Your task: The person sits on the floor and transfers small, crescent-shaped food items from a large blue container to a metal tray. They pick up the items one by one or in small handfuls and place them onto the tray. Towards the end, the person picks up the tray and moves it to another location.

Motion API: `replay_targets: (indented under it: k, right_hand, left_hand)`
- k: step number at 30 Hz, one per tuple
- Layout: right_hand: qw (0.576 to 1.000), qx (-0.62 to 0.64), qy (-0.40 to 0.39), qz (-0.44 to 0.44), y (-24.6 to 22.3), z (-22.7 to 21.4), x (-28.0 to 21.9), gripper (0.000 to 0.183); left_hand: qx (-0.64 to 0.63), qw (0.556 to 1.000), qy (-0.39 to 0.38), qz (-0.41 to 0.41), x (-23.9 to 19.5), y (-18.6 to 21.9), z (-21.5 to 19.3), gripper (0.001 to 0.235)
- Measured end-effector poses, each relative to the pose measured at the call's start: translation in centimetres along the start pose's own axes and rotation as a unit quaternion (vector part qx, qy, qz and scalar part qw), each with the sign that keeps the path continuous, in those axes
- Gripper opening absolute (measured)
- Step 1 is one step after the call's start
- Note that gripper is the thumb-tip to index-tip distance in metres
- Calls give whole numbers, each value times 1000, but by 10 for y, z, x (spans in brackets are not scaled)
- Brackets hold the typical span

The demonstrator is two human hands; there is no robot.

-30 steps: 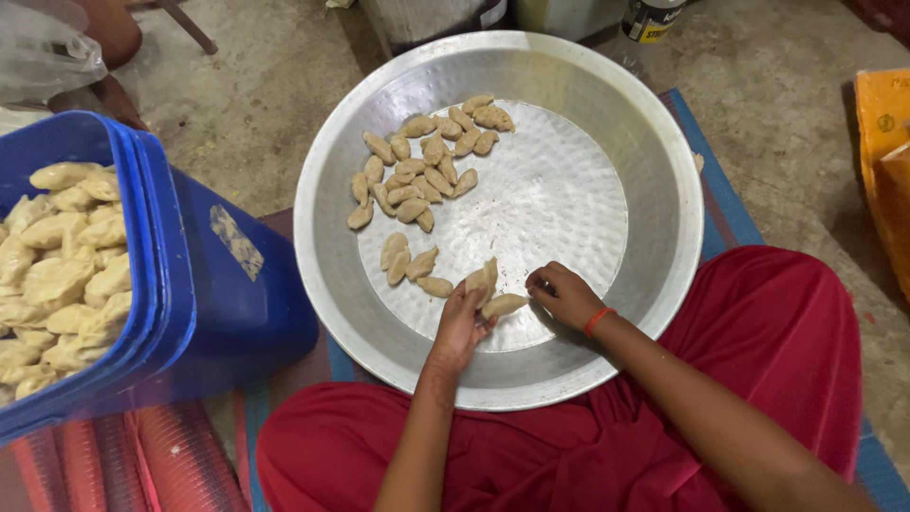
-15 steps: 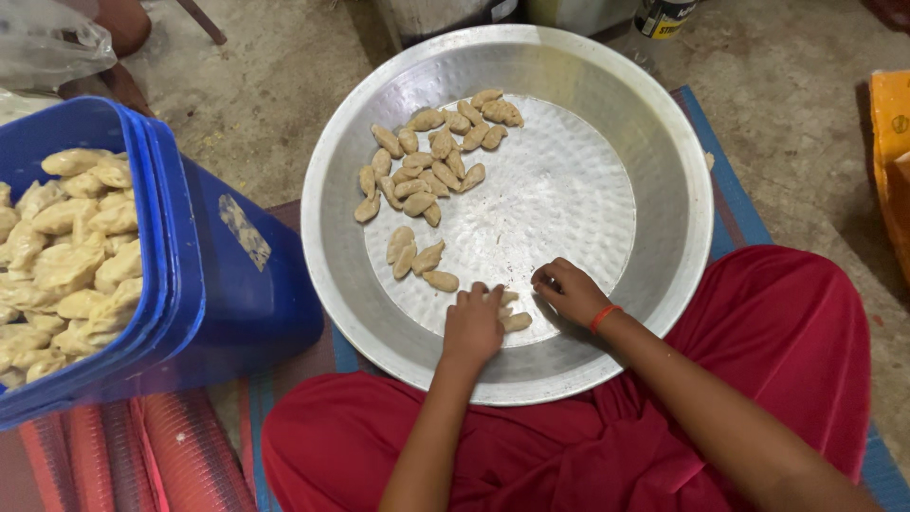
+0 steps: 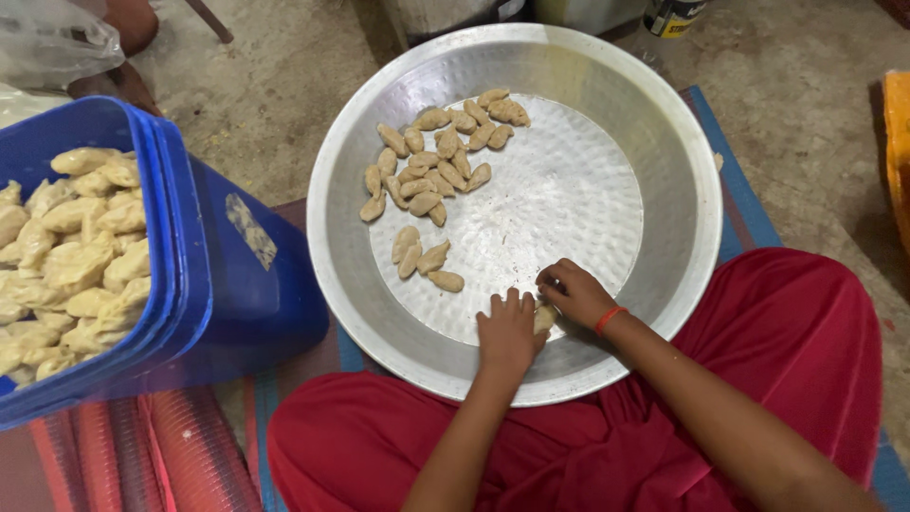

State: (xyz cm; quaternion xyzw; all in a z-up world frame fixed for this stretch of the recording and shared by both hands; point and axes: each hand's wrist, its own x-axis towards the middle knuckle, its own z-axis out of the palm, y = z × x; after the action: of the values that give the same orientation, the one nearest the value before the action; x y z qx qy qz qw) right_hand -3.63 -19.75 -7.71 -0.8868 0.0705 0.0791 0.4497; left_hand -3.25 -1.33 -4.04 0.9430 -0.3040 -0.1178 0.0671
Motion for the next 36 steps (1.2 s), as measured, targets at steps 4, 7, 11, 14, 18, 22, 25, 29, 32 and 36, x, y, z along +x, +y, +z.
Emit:
replay_targets:
  k: [4, 7, 11, 14, 18, 22, 25, 29, 32, 36]
  right_hand:
    - [1000, -6, 5, -12, 0, -1, -2, 21]
    - [1000, -7, 1, -2, -1, -5, -4, 21]
    - [1000, 8, -4, -15, -1, -4, -1, 21]
    - [1000, 7, -1, -4, -1, -2, 0, 21]
    - [1000, -7, -4, -8, -3, -5, -4, 20]
    - [1000, -7, 2, -1, -7, -4, -5, 21]
    - [1000, -12, -2, 1, -5, -4, -3, 21]
    - [999, -21, 3, -35, 1, -2, -2, 20]
    - [999, -20, -3, -26, 1, -2, -2, 20]
    - [999, -28, -8, -16, -3, -2, -3, 20]
  left_hand:
    - [-102, 994, 15, -36, 3, 12, 8, 60]
    - [-111, 993, -3, -49, -2, 15, 0, 60]
    - [-113, 993, -8, -44, -8, 14, 4, 59]
    - [-123, 992, 3, -24, -2, 6, 19, 57]
    - [-223, 974, -36, -37, 2, -15, 37, 55]
    - [-597, 780, -125, -140, 9, -49, 42, 52]
    - [-820, 522, -153, -177, 0, -64, 11, 55]
    - [-887, 433, -44, -157, -17, -91, -107, 60]
    - [-864, 498, 10, -65, -34, -123, -216, 57]
    - [-841, 530, 105, 7, -77, -184, -320, 56]
